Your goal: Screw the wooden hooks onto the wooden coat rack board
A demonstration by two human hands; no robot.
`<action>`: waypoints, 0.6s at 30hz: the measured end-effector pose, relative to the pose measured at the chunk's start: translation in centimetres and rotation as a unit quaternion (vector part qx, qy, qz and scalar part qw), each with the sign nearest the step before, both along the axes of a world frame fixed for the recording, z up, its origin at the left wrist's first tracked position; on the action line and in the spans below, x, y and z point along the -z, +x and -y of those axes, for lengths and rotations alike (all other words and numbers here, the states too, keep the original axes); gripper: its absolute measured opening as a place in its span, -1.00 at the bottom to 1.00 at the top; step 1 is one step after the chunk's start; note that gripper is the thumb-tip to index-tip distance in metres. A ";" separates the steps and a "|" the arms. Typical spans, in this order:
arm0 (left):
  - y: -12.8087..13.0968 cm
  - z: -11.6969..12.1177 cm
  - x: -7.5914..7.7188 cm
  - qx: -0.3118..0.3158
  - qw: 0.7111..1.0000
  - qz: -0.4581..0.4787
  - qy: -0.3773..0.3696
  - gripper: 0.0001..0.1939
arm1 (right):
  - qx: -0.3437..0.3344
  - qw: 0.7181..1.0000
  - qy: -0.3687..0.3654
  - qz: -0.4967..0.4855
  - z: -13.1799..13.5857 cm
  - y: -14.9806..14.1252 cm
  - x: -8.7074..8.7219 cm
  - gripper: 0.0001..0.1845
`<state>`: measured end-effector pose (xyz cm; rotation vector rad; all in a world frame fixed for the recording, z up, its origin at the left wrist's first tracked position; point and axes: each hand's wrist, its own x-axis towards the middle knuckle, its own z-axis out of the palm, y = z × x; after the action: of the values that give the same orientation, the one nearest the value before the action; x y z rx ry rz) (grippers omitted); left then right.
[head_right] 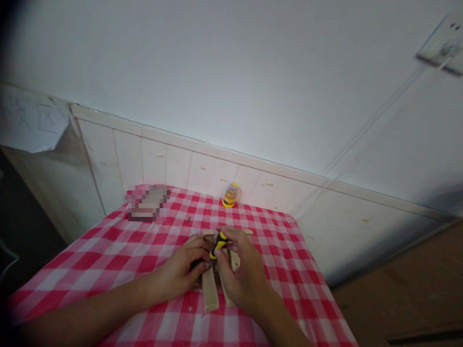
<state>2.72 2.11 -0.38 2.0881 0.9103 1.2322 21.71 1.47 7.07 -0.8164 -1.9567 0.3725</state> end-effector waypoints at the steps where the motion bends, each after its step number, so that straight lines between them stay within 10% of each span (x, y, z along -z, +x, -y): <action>1: 0.0 0.0 0.0 0.000 1.000 0.001 0.001 -0.79 | -0.007 1.000 -0.017 -0.003 0.1 0.0 0.1 -0.59; 18: -0.2 -0.1 -0.5 0.002 1.000 -0.013 -0.028 -0.83 | -0.005 0.999 -0.053 -0.008 0.1 0.1 0.1 -0.58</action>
<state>2.56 2.18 0.17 2.0645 0.9407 1.1663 21.79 1.33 6.96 -0.8674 -1.9398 0.4906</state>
